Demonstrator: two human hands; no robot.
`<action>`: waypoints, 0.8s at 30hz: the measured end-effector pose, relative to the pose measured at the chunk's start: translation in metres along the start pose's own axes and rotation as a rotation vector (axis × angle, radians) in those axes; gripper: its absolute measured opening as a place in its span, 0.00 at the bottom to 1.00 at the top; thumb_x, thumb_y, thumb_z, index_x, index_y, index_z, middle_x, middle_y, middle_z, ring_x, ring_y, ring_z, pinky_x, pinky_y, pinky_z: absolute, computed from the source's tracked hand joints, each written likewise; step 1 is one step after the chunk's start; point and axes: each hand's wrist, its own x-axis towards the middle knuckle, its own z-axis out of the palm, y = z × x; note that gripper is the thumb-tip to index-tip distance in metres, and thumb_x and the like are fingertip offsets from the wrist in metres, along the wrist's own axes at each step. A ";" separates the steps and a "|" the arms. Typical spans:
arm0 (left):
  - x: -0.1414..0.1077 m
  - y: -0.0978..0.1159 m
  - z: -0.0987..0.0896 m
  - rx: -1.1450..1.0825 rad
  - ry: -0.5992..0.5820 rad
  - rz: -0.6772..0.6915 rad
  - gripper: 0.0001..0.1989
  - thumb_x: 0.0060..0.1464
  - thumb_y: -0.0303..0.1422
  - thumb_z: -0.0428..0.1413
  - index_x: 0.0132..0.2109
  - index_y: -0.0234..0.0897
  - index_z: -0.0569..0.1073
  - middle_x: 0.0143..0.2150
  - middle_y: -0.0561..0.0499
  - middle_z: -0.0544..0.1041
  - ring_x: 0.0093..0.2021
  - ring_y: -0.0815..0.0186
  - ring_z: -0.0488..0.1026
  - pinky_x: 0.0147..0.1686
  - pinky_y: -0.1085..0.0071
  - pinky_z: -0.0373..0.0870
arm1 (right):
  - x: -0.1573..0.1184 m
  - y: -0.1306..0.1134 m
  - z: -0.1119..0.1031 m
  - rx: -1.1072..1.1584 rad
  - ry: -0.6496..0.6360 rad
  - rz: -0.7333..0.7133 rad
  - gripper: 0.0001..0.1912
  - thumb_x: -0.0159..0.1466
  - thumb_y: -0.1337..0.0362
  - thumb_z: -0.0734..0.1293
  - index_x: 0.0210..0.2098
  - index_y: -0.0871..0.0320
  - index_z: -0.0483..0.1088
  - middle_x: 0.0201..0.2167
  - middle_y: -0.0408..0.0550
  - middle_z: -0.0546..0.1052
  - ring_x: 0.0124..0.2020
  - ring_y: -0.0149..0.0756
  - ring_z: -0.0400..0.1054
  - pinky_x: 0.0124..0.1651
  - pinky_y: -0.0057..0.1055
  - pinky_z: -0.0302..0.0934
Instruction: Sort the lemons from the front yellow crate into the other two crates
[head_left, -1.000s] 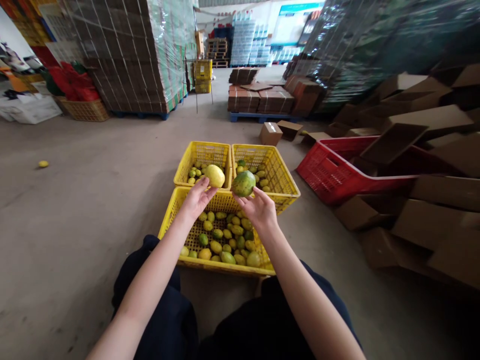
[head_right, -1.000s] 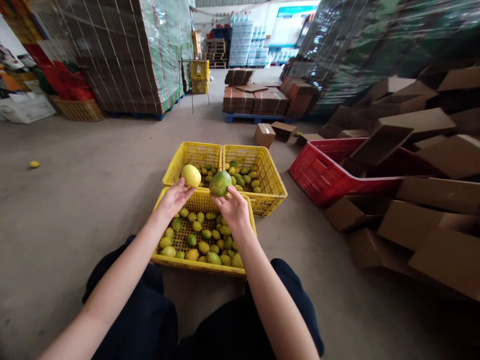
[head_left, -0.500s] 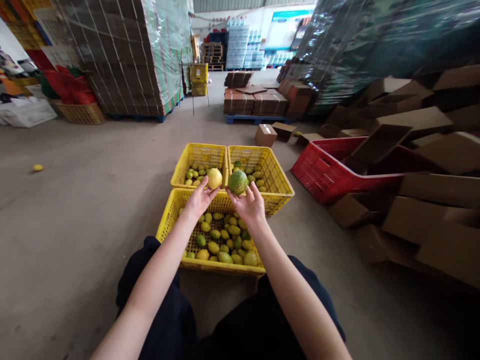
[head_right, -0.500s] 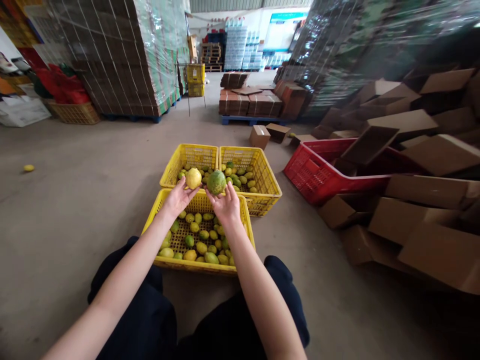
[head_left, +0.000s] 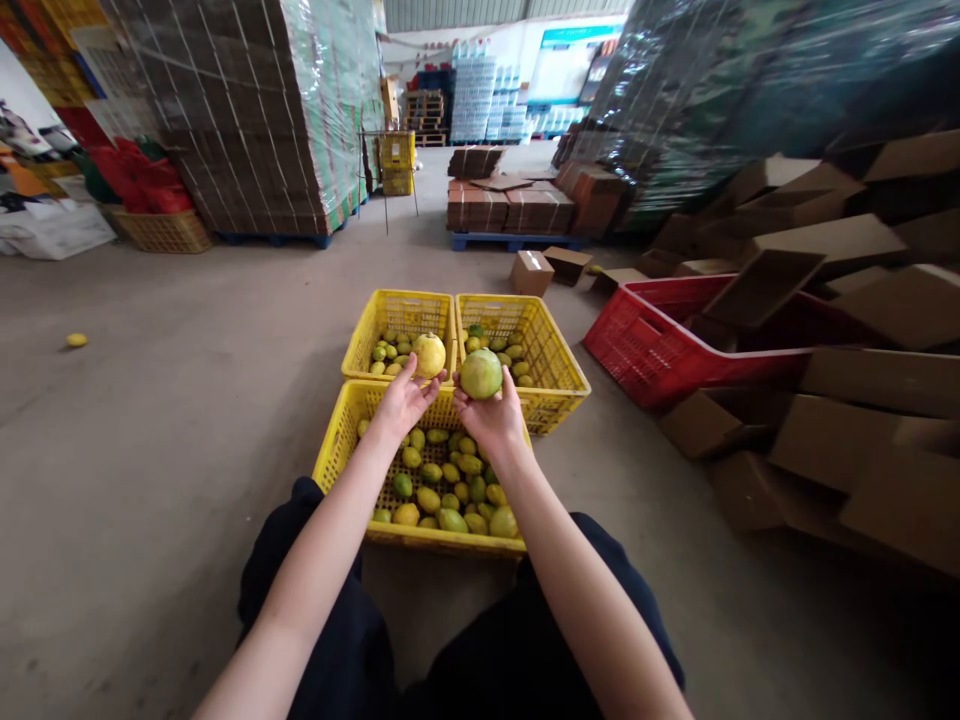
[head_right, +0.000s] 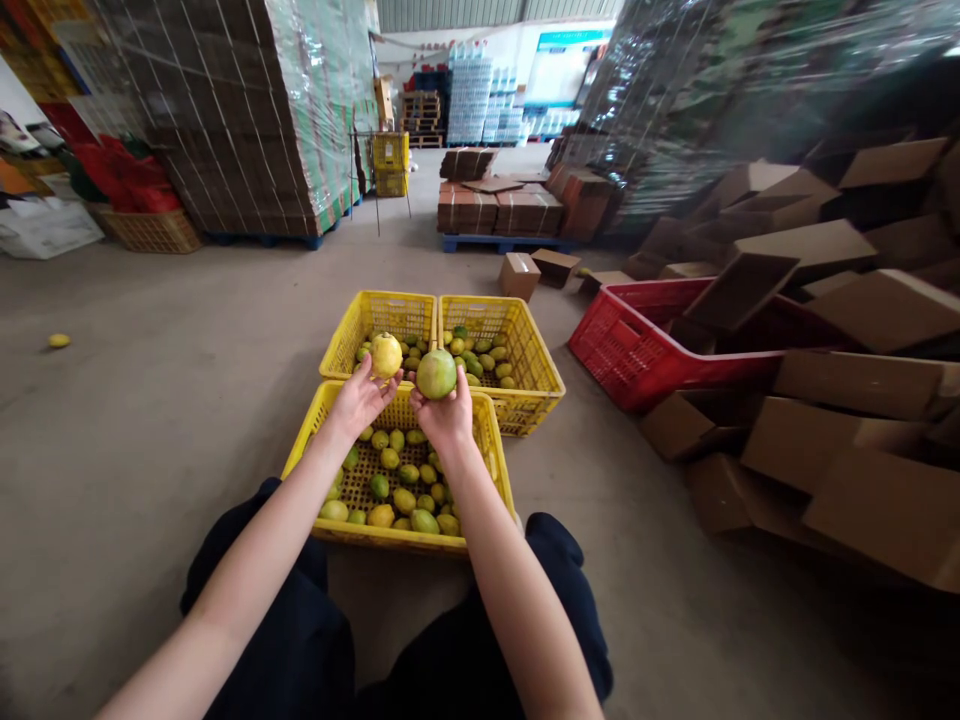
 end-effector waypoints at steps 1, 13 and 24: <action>0.000 0.000 0.000 0.004 0.003 0.006 0.12 0.66 0.34 0.52 0.47 0.30 0.76 0.38 0.44 0.78 0.37 0.68 0.78 0.34 0.79 0.75 | 0.001 0.000 0.000 0.014 0.011 -0.009 0.19 0.67 0.47 0.57 0.35 0.53 0.70 0.27 0.46 0.77 0.22 0.32 0.64 0.23 0.26 0.63; 0.001 0.000 0.001 -0.002 0.023 0.013 0.11 0.63 0.38 0.55 0.47 0.37 0.75 0.33 0.50 0.75 0.28 0.72 0.72 0.23 0.81 0.70 | 0.001 -0.007 -0.005 -0.016 -0.016 0.000 0.24 0.66 0.40 0.57 0.37 0.54 0.70 0.27 0.45 0.76 0.19 0.29 0.63 0.18 0.24 0.60; -0.009 0.010 -0.002 0.029 -0.088 0.031 0.18 0.60 0.42 0.59 0.51 0.34 0.75 0.39 0.47 0.79 0.25 0.74 0.72 0.24 0.81 0.70 | -0.010 -0.015 0.000 0.005 -0.082 -0.002 0.20 0.64 0.44 0.62 0.39 0.55 0.70 0.27 0.46 0.78 0.20 0.30 0.66 0.18 0.23 0.60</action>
